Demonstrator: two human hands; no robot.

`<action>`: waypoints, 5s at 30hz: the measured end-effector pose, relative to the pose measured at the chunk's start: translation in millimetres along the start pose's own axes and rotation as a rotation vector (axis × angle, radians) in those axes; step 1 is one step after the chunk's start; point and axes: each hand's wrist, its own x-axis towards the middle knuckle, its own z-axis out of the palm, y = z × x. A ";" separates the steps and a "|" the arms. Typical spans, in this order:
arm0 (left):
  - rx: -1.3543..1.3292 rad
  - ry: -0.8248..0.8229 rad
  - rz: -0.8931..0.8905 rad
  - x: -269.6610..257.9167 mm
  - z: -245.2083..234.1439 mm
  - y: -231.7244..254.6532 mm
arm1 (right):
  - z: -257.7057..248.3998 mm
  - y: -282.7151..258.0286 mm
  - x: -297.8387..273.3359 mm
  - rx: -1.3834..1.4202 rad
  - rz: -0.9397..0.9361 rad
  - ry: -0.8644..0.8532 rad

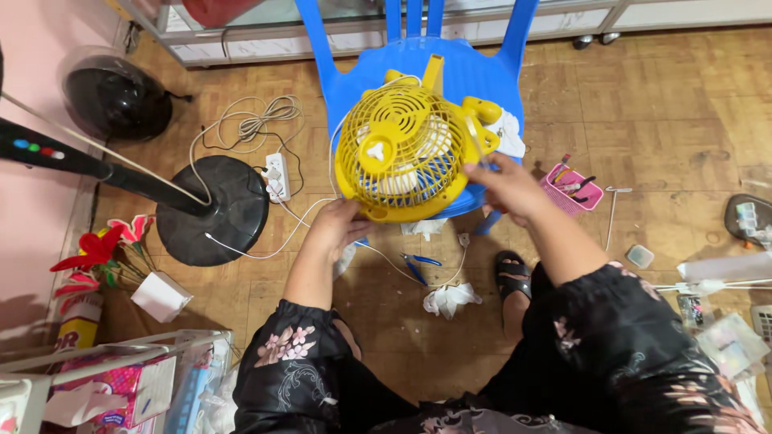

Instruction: The person assembles a small yellow and blue fan by attaching the front and rear grilles to the fan body. They then use a screwdriver to tighten screws on the rear grille to secure the assembly.

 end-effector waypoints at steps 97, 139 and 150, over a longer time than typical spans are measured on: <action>-0.596 -0.199 0.376 -33.8 115.1 -89.0 | -34.5 -24.6 -23.6 -0.208 -0.323 0.388; -0.407 0.007 0.246 -28.2 123.7 -94.4 | 80.5 45.2 -37.3 -0.238 -0.450 0.266; -0.334 0.027 0.241 -30.9 124.4 -92.1 | 83.5 46.9 -34.1 -0.219 -0.424 0.263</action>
